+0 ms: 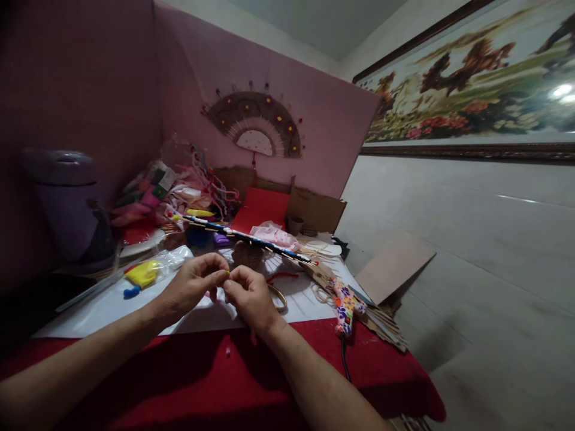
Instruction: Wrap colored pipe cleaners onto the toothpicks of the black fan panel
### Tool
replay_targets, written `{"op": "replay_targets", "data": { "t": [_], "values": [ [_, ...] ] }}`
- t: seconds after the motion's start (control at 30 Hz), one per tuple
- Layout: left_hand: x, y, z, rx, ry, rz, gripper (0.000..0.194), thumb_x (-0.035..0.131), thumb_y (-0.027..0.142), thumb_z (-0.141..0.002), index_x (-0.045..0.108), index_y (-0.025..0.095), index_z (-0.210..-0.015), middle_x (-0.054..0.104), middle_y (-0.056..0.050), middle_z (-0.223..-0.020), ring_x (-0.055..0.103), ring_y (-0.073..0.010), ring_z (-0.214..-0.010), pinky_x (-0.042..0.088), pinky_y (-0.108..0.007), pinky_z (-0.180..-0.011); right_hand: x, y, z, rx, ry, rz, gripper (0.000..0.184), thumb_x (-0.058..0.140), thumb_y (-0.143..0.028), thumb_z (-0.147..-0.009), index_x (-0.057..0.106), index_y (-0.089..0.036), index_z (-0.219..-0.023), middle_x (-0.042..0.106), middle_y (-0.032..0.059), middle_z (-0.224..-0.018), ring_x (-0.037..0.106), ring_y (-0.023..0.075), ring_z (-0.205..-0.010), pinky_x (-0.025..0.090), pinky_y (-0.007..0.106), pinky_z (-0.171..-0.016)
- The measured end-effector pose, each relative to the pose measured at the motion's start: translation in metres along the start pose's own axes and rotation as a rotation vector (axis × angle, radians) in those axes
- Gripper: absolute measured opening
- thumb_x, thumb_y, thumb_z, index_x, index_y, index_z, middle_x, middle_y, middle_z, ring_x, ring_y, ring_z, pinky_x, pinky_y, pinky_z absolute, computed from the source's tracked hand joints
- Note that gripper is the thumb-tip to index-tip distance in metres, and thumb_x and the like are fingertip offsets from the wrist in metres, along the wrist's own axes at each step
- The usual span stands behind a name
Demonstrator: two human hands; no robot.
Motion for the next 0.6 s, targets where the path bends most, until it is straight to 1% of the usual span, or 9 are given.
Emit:
{"op": "replay_targets", "data": {
  "t": [0.1,0.2,0.3,0.4,0.5,0.6],
  "values": [
    [-0.005,0.001,0.0,-0.019,0.06,-0.024,0.013,0.062,0.026,-0.068,0.056,0.014,-0.066,0.052,0.004,-0.058,0.05,-0.0091,-0.045,0.042,-0.02,-0.036,-0.004,-0.005,0.001,-0.101,0.033,0.145,0.017,0.058,-0.03,-0.076,0.051,-0.018,-0.067,0.048,-0.005,-0.053,0.039,0.0074,-0.046,0.029,0.019,-0.043],
    [-0.008,0.003,0.002,-0.028,0.103,-0.037,0.013,0.064,0.026,-0.066,0.059,0.014,-0.066,0.055,0.002,-0.059,0.049,-0.0091,-0.046,0.042,-0.019,-0.036,-0.01,-0.008,0.001,-0.154,0.094,0.227,0.015,0.056,-0.03,-0.079,0.054,-0.018,-0.07,0.05,-0.0035,-0.058,0.043,0.0095,-0.052,0.033,0.021,-0.049],
    [-0.008,0.005,0.003,-0.039,0.104,0.001,0.016,0.066,0.028,-0.064,0.061,0.013,-0.068,0.056,0.001,-0.06,0.049,-0.0096,-0.047,0.043,-0.02,-0.037,-0.013,-0.009,0.0,-0.178,0.128,0.248,0.016,0.057,-0.031,-0.079,0.055,-0.017,-0.072,0.048,-0.004,-0.058,0.042,0.0096,-0.053,0.032,0.021,-0.05],
    [-0.006,0.005,0.003,-0.05,0.093,0.042,0.021,0.065,0.032,-0.066,0.061,0.012,-0.069,0.056,0.001,-0.059,0.049,-0.0101,-0.047,0.044,-0.021,-0.037,-0.016,-0.012,0.0,-0.189,0.157,0.247,0.017,0.057,-0.032,-0.078,0.055,-0.017,-0.071,0.048,-0.0037,-0.059,0.04,0.0094,-0.053,0.031,0.021,-0.05],
    [-0.003,0.004,0.002,-0.055,0.048,0.081,0.025,0.064,0.036,-0.07,0.06,0.012,-0.067,0.055,0.001,-0.059,0.048,-0.0099,-0.049,0.044,-0.021,-0.039,-0.015,-0.012,0.0,-0.146,0.15,0.204,0.019,0.059,-0.032,-0.076,0.054,-0.016,-0.067,0.045,-0.0044,-0.055,0.037,0.0082,-0.05,0.029,0.02,-0.046],
    [0.002,-0.003,0.002,-0.101,-0.041,0.165,0.024,0.065,0.036,-0.071,0.061,0.012,-0.069,0.055,0.001,-0.061,0.048,-0.0089,-0.05,0.042,-0.02,-0.042,-0.008,-0.005,-0.001,-0.04,0.059,0.062,0.021,0.061,-0.035,-0.072,0.052,-0.017,-0.064,0.04,-0.007,-0.048,0.028,0.0058,-0.041,0.02,0.019,-0.039]
  ]
}}
Point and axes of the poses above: each hand's wrist, its own z-axis away from the middle knuckle, its own x-axis out of the palm, y = z × x, the point moved 9 cm from there along -z, towards the middle knuckle
